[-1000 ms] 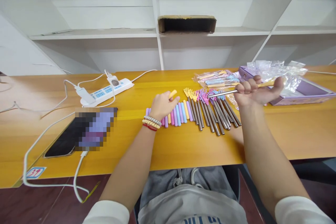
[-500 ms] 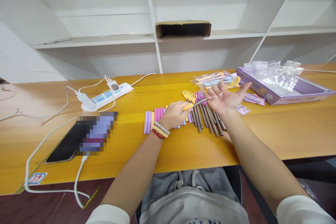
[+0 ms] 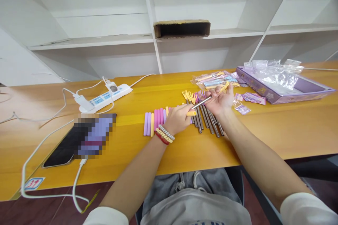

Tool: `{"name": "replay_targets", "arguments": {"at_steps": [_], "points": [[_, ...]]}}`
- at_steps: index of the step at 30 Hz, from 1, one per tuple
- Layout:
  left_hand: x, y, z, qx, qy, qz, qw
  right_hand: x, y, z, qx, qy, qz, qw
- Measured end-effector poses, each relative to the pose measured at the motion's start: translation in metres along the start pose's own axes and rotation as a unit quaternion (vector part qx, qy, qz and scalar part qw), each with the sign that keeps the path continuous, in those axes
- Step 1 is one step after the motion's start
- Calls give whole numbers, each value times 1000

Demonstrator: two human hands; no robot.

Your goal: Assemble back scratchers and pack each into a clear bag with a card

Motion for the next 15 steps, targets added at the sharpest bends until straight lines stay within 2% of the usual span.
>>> {"name": "replay_targets", "arguments": {"at_steps": [5, 9, 12, 15], "points": [[3, 1, 9, 2, 17, 3, 1000, 4, -2, 5, -21, -58, 1, 998], [6, 2, 5, -18, 16, 17, 1000, 13, -10, 31, 38, -117, -18, 992], [2, 0, 3, -36, -9, 59, 998, 19, -18, 47, 58, -179, -25, 982], [-11, 0, 0, -57, -63, 132, 988, 24, -18, 40, -4, -205, -33, 978]]}}
Point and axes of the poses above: each hand's wrist, its own y-axis towards the middle knuckle, its own x-axis out of the palm, z = x × y, the point moved 3 cm from there along y, towards the middle knuckle, and after that the axes turned 4 degrees about -x, right-handed, at the moved point
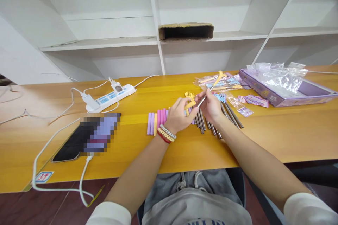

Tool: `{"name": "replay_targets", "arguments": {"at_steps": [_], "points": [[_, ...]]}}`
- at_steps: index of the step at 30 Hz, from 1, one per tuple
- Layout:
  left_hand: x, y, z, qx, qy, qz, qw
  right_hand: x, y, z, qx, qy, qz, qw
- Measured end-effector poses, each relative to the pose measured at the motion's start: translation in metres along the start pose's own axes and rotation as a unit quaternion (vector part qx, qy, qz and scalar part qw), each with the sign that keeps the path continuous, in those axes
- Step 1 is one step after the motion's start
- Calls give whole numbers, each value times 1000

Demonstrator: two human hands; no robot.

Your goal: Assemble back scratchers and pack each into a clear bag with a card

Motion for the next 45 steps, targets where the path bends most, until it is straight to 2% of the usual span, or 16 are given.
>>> {"name": "replay_targets", "arguments": {"at_steps": [2, 4, 7, 9, 11, 13, 15, 18, 21, 24, 27, 30, 33, 36, 41, 45], "points": [[-13, 6, -5, -30, -51, 58, 997, -5, 4, -14, -26, -7, -6, 1000], [-29, 17, -14, -75, -84, 117, 987, -14, 10, -31, -21, -30, -23, 999], [-54, 38, -29, -119, -68, 169, 976, -31, 18, -54, -31, -110, -39, 993], [-67, 50, -40, -137, -44, 142, 979, -46, 22, -66, -60, -169, -32, 983], [-72, 55, -53, -167, -25, 48, 984, -64, 25, -73, -93, -219, -12, 971], [-75, 51, -66, -207, -17, -10, 978, -83, 28, -75, -120, -246, 19, 962], [-76, 43, -78, -240, 1, -34, 970, -101, 30, -73, -137, -251, 61, 956], [-73, 30, -87, -261, 72, -99, 958, -122, 31, -68, -158, -261, 137, 942], [-71, 24, -89, -260, 165, -173, 935, -129, 27, -64, -149, -328, 177, 916], [-71, 21, -86, -245, 228, -210, 919, -126, 22, -61, -124, -417, 170, 884], [-63, 17, -72, -193, 241, -204, 929, -120, 18, -57, -122, -490, 150, 850], [-41, 9, -53, -153, 225, -201, 941, -113, 14, -52, -138, -574, 106, 800], [-16, 1, -36, -126, 242, -205, 940, -105, 12, -48, -118, -631, 71, 764], [0, -2, -26, -123, 265, -215, 932, -101, 11, -45, -79, -648, 67, 755], [6, 5, -24, -126, 289, -218, 924, -99, 12, -47, -64, -653, 88, 749], [16, 14, -20, -119, 270, -249, 923, -99, 10, -50, -55, -656, 94, 747]]}}
Point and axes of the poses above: each hand's wrist, its own y-axis towards the middle knuckle, its own x-axis out of the palm, z = x × y, the point moved 3 cm from there along y, towards the middle knuckle, and after that the axes turned 4 degrees about -x, right-handed, at the moved point
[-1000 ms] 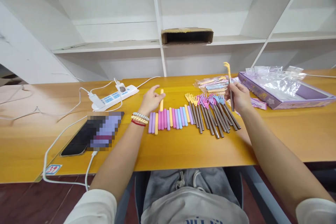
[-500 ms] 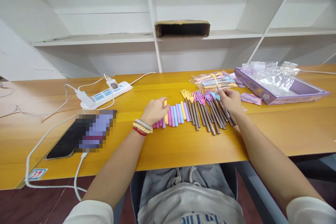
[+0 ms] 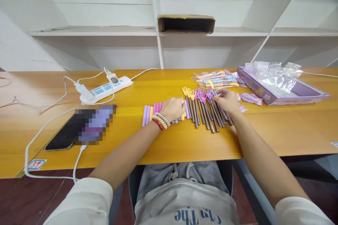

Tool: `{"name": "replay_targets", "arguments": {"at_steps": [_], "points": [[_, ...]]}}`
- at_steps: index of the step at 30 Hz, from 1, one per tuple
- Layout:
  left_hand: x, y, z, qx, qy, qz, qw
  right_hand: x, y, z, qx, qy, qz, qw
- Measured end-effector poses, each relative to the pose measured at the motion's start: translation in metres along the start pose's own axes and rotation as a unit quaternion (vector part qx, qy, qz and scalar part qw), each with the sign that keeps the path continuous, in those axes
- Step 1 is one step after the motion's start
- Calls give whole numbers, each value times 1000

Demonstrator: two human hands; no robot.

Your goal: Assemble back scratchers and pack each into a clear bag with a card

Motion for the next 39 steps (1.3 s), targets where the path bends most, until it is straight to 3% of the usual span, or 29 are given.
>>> {"name": "replay_targets", "arguments": {"at_steps": [3, 8, 12, 18, 22, 25, 28, 32, 39], "points": [[5, 5, 8, -8, -9, -29, 1000, -2, 0, 2, -2, 6, 1, 1000], [11, 7, 15, -9, 22, -6, 1000, -4, 1, 7, 3, 41, 13, 999], [4, 8, 9, -15, -3, 1, 1000, -8, 3, 11, 2, 6, -9, 1000], [-21, 6, -34, -47, -23, 30, 998, -8, 7, 22, -3, -49, -74, 996], [-28, -2, -68, -6, -66, 32, 997, -1, 8, 25, -24, -93, -108, 989], [-33, -10, -87, 38, -60, -24, 997, 3, 7, 23, -32, -107, -103, 988], [-39, -19, -106, 10, -11, -128, 992, 5, 5, 20, -33, -113, -96, 988], [-40, -32, -119, -18, 44, -266, 963, 8, 4, 19, -43, -149, -102, 983], [-22, -34, -110, 3, 66, -304, 951, 12, 5, 21, -50, -155, -109, 981]]}}
Point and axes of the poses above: each hand's wrist, its own y-axis towards the middle knuckle, its own x-axis out of the palm, z = x × y, the point moved 3 cm from there along y, towards the middle knuckle, and after that the axes turned 4 degrees about -x, right-handed, at the moved point
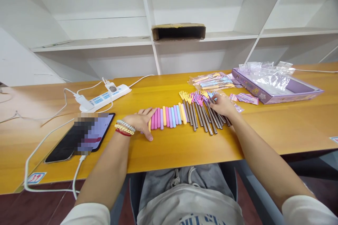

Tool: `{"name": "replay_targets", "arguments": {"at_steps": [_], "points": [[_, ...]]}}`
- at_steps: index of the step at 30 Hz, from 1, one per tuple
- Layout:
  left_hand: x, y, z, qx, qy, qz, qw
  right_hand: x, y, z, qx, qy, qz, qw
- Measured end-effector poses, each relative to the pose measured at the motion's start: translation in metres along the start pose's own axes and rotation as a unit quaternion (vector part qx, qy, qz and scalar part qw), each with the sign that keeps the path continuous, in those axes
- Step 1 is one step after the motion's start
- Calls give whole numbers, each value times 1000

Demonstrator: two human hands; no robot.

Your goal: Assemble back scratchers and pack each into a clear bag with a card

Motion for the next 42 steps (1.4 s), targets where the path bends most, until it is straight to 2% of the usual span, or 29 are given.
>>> {"name": "replay_targets", "arguments": {"at_steps": [8, 12, 16, 19, 23, 26, 30, 34, 36, 40, 42], "points": [[6, 9, -8, 10, -11, -8, 1000, -5, 3, 5, 12, 78, -3, 997], [7, 16, -12, 17, -28, 12, 999, -16, 5, 22, 64, 98, 77, 990], [6, 18, -12, 16, -50, 35, 998, -25, 6, 48, 131, 55, 145, 979], [4, 16, -11, 18, -53, 45, 997, -23, 8, 61, 141, 17, 131, 981], [4, 16, -13, 15, -52, 50, 997, -10, 13, 63, 113, 2, 65, 991], [1, 18, -13, 18, -81, 104, 991, -2, 14, 63, 122, 21, 49, 991], [-5, 21, -5, 17, -112, 255, 960, -7, 11, 59, 135, 71, 120, 981], [-9, 18, 18, 61, -105, 376, 918, -24, 3, 41, 116, 215, 221, 944], [-10, 13, 34, 88, -105, 413, 901, -31, -2, 24, 88, 323, 238, 912], [-10, -2, 74, 153, -118, 446, 874, -32, -11, -15, 41, 542, 187, 819], [-7, -8, 94, 189, -134, 443, 866, -25, -15, -35, 17, 607, 156, 779]]}}
Point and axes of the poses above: each hand's wrist, its own y-axis towards the middle knuckle, its own x-axis out of the palm, z = x × y, the point moved 3 cm from there along y, towards the middle knuckle, and after that the axes turned 4 degrees about -x, right-handed, at the moved point
